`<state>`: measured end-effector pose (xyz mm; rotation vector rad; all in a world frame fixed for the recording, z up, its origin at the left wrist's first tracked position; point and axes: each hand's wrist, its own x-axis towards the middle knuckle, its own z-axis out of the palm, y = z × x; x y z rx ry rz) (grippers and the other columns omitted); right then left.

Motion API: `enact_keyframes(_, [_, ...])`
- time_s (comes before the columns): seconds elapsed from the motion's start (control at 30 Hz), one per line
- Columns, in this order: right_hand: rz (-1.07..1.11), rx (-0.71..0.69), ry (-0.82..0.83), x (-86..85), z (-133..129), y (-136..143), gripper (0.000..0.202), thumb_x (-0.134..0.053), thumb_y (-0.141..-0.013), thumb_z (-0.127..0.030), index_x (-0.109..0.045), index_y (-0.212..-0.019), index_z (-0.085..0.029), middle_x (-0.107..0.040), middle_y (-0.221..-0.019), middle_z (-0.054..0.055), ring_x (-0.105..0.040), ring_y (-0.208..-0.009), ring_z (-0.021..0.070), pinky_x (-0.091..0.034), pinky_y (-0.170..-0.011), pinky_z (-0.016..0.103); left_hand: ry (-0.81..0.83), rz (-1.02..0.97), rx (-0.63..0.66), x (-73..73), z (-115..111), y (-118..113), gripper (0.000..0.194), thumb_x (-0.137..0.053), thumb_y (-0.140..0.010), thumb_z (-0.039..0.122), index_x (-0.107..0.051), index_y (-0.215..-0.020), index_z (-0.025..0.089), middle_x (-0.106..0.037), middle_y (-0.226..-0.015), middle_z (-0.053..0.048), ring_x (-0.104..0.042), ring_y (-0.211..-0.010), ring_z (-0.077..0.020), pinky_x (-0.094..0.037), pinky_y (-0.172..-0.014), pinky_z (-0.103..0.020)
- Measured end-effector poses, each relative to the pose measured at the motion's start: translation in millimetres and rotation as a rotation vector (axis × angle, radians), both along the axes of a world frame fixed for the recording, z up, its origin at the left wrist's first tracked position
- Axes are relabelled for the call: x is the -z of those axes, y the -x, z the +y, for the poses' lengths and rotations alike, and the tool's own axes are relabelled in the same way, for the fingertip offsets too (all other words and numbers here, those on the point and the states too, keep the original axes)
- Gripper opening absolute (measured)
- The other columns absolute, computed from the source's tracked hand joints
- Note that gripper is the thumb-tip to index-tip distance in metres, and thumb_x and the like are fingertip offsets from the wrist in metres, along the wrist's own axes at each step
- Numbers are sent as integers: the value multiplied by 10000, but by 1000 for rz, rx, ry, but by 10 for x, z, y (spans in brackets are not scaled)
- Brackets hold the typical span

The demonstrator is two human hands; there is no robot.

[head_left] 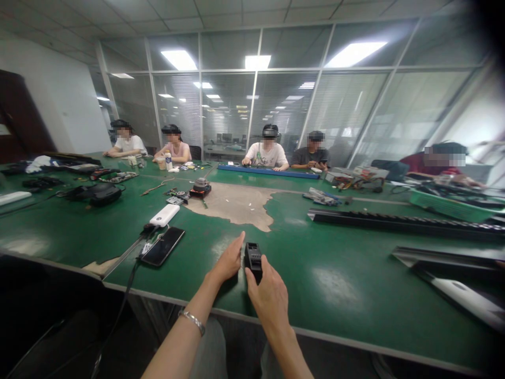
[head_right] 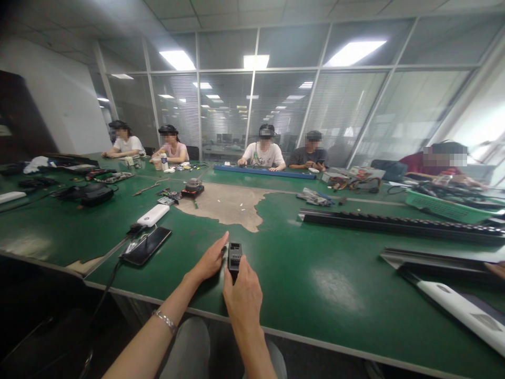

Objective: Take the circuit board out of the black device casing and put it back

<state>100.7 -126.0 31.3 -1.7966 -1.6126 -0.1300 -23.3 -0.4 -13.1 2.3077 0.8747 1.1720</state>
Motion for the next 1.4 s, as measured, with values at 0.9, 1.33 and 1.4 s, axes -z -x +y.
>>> enact_keyframes(0.9, [154,29,-85,-42,-19,-10,604,-465,-876,-478,-477,-1334,-85,-641,-1169,181,-632,-1017,281,-474,-875,385,-3,26,-34,32,33,-2,547,-412,-837,60,-443,-1367,190,-456,-1426,-93,-408,-1330,-208,-329,-1130,-464])
enact_keyframes(1.33, [138,160,-85,37,-20,-609,633,-479,-853,-510,-484,-1338,-104,-638,-1186,175,-640,-1004,292,-472,-867,395,-25,112,-82,30,27,-4,432,-405,-878,89,-544,-1277,177,-475,-1407,-116,-447,-1304,-210,-366,-1107,-437])
enact_keyframes(1.4, [123,156,-72,129,-18,-634,632,-480,-857,-499,-474,-1344,-96,-631,-1198,179,-632,-1025,296,-468,-873,395,-31,122,-87,29,28,-5,412,-407,-885,100,-555,-1264,162,-474,-1405,-128,-452,-1300,-213,-366,-1106,-429])
